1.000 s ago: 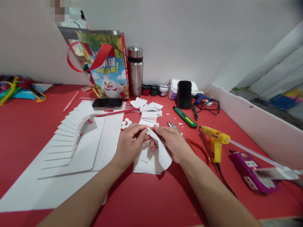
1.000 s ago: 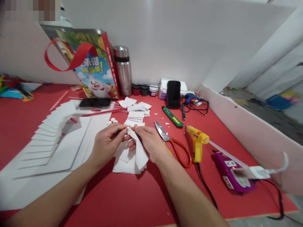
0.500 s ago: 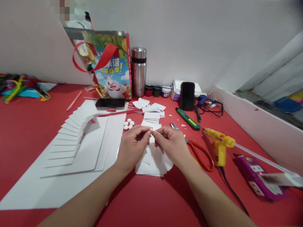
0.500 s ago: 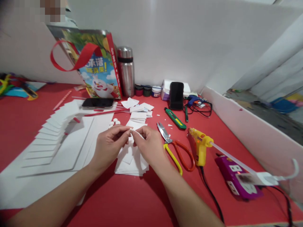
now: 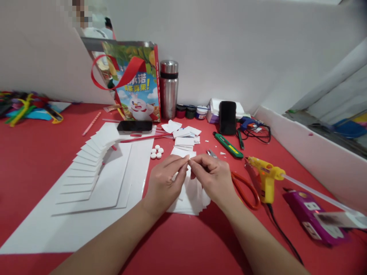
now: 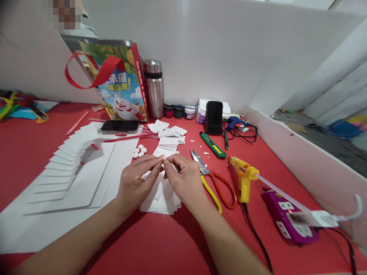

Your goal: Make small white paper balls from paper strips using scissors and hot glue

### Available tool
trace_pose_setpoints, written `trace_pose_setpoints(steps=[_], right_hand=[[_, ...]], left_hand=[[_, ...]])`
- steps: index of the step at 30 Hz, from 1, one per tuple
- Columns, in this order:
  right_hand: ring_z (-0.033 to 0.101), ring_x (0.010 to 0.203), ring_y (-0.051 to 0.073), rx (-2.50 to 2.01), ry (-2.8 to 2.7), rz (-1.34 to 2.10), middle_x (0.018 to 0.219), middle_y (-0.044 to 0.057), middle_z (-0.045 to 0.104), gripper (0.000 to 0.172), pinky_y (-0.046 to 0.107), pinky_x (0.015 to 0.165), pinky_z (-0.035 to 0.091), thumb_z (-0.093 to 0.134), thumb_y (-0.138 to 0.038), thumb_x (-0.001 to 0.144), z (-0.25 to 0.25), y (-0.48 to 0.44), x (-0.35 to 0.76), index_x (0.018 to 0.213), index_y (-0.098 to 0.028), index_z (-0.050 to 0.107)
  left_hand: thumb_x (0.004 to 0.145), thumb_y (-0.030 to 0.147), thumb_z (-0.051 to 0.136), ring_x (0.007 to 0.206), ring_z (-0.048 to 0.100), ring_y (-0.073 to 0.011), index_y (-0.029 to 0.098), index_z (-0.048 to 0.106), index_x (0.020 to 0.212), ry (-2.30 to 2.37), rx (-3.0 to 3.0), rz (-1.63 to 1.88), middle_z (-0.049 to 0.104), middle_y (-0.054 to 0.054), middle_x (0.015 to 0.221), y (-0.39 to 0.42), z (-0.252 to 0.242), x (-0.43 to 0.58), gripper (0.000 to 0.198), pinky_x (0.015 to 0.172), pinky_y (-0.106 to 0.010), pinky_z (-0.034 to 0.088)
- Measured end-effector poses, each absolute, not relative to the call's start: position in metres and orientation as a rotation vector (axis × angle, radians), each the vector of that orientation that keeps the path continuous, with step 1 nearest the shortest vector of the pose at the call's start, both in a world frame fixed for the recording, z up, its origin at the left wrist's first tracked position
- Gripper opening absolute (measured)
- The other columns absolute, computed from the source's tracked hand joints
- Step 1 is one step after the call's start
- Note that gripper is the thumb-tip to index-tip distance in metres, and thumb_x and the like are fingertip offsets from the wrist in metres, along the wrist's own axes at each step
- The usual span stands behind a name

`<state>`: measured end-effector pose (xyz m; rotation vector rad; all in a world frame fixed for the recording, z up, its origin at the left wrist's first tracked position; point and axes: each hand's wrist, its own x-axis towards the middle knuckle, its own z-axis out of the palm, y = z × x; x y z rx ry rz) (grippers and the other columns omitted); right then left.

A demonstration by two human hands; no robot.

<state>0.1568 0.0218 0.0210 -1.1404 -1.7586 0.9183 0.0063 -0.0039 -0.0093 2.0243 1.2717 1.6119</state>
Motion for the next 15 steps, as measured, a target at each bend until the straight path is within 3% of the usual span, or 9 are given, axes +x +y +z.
trace_pose_setpoints(steps=[6,10,15], right_hand=[[0.05,0.054,0.011,-1.091,-1.914,0.963,0.059,-0.002,0.062,0.02,0.023,0.052,0.035,0.058,-0.025,0.091,0.019,0.031,0.162,0.075,-0.017,0.069],[0.05,0.054,0.011,-1.058,-2.0,0.914,0.06,-0.002,0.062,0.018,0.023,0.053,0.035,0.057,-0.025,0.092,0.018,0.034,0.166,0.079,-0.018,0.069],[0.052,0.054,0.011,-1.025,-2.076,0.795,0.063,-0.002,0.064,0.017,0.023,0.055,0.037,0.055,-0.023,0.094,0.014,0.034,0.166,0.087,-0.018,0.07]], left_hand=[[0.088,0.022,0.067,0.063,0.067,-0.0136,0.015,0.075,0.088,1.122,1.372,1.384,0.069,-0.004,0.075,0.006,-0.002,-0.003,0.011,0.063,-0.027,0.057],[0.085,0.027,0.071,0.062,0.068,-0.0148,0.014,0.077,0.096,1.039,1.11,1.217,0.071,-0.003,0.066,0.01,-0.004,-0.004,0.018,0.065,-0.029,0.059],[0.091,0.028,0.062,0.062,0.067,-0.0136,0.016,0.077,0.103,1.062,1.219,1.222,0.072,-0.003,0.071,0.006,-0.009,0.001,0.023,0.066,-0.029,0.058]])
